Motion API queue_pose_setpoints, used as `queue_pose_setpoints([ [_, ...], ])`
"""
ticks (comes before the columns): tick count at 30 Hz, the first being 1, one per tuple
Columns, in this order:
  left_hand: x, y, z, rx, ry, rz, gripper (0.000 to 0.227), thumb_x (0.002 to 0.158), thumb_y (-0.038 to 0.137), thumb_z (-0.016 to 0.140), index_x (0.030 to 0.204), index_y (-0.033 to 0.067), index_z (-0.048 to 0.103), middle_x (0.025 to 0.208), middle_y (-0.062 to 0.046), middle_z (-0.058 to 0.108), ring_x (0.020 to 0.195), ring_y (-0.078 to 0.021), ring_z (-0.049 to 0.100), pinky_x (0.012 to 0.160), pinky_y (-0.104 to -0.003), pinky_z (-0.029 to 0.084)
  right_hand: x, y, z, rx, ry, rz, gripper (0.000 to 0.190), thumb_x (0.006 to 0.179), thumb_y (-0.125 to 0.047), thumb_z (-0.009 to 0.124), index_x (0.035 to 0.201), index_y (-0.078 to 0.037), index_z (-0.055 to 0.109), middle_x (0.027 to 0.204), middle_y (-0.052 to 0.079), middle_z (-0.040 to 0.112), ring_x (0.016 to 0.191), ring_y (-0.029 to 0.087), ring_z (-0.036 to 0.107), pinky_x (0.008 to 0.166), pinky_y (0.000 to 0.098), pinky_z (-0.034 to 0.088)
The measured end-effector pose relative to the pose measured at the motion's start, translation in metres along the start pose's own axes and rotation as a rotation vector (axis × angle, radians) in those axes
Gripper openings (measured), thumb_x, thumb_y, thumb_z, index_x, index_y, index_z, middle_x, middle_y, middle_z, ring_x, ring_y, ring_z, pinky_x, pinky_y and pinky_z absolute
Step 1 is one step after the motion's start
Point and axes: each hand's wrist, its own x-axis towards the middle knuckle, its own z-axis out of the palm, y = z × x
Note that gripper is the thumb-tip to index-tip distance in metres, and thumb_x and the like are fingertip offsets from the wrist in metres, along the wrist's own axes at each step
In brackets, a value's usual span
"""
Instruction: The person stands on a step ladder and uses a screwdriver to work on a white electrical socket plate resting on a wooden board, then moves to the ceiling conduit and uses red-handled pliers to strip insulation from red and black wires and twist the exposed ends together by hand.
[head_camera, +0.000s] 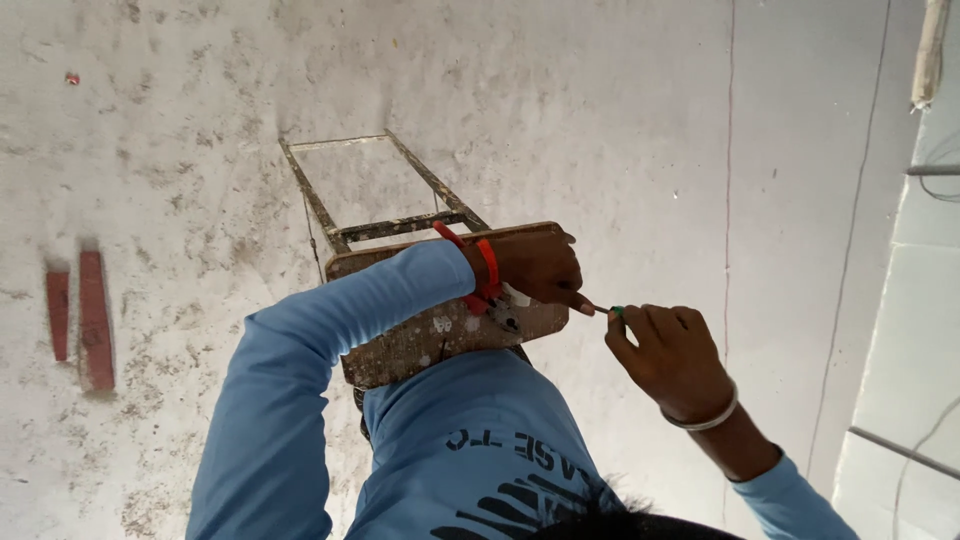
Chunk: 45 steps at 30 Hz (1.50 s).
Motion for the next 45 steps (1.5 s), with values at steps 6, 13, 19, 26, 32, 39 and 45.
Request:
queue_pose_setpoints([
  [6, 0.005, -0.005, 0.009, 0.084, -0.007, 0.015, 0.074, 0.096, 0.071, 0.044, 0.058, 0.0101, 0.064, 0.049, -0.004, 0.059, 0.048, -0.0259, 0.059, 0.117, -0.054, 0.035, -0.028, 0.002, 0.016, -0.164, -0.016, -0.267, 0.017, 0.095, -0.015, 0.073, 0.106, -0.003, 0.071, 0.097, 0.007, 0.066, 0.088, 0.018, 0.062, 0.071, 0.0337, 0.048],
  [13, 0.009, -0.010, 0.017, 0.042, -0.036, -0.006, 0.074, 0.094, 0.073, 0.042, 0.060, 0.0117, 0.064, 0.051, -0.003, 0.060, 0.049, -0.0242, 0.060, 0.113, -0.051, 0.040, -0.035, -0.007, 0.006, -0.182, -0.133, -0.145, 0.028, 0.093, -0.015, 0.069, 0.119, -0.005, 0.070, 0.108, 0.008, 0.069, 0.093, 0.019, 0.062, 0.074, 0.0331, 0.051],
  [19, 0.008, -0.008, 0.013, 0.073, -0.038, 0.010, 0.077, 0.093, 0.075, 0.041, 0.056, 0.0111, 0.062, 0.049, -0.003, 0.059, 0.049, -0.0240, 0.059, 0.115, -0.050, 0.038, -0.035, -0.001, 0.002, -0.146, -0.152, -0.121, 0.030, 0.093, -0.014, 0.069, 0.122, -0.007, 0.069, 0.111, 0.005, 0.069, 0.097, 0.019, 0.061, 0.077, 0.0348, 0.051],
  [26, 0.004, -0.005, 0.007, 0.067, -0.088, -0.029, 0.074, 0.101, 0.067, 0.040, 0.061, 0.0096, 0.062, 0.054, -0.004, 0.061, 0.052, -0.0249, 0.061, 0.124, -0.049, 0.030, -0.035, -0.006, -0.003, -0.137, -0.101, -0.038, 0.027, 0.093, -0.011, 0.069, 0.120, -0.007, 0.072, 0.109, 0.005, 0.069, 0.095, 0.020, 0.062, 0.077, 0.0362, 0.050],
  [32, 0.005, -0.012, 0.005, -0.066, 0.415, -0.086, 0.059, 0.101, 0.057, 0.048, 0.068, 0.0128, 0.069, 0.071, -0.002, 0.066, 0.074, -0.0213, 0.062, 0.106, -0.045, 0.043, -0.056, -0.003, 0.042, 0.152, 0.036, 0.579, 0.024, 0.083, -0.027, 0.080, 0.091, -0.006, 0.070, 0.085, 0.008, 0.064, 0.076, 0.024, 0.056, 0.068, 0.0397, 0.041],
  [39, -0.013, -0.039, 0.034, -0.009, 0.421, -0.184, 0.049, 0.104, 0.052, 0.055, 0.099, 0.0064, 0.071, 0.109, -0.012, 0.068, 0.106, -0.0308, 0.061, 0.097, -0.047, 0.047, -0.125, -0.063, 0.268, 1.394, 0.138, 1.503, 0.045, 0.110, -0.042, 0.064, 0.090, -0.002, 0.070, 0.070, 0.003, 0.060, 0.060, 0.010, 0.051, 0.055, 0.0281, 0.042],
  [45, -0.024, -0.028, 0.052, 0.440, 0.453, -0.024, 0.036, 0.091, 0.028, 0.064, 0.116, 0.0031, 0.071, 0.132, -0.016, 0.062, 0.136, -0.0335, 0.050, 0.123, -0.060, 0.020, -0.035, -0.067, 0.263, 1.948, 0.200, 1.246, 0.049, 0.104, -0.039, 0.055, 0.133, 0.000, 0.064, 0.116, 0.007, 0.073, 0.105, 0.015, 0.067, 0.091, 0.0321, 0.054],
])
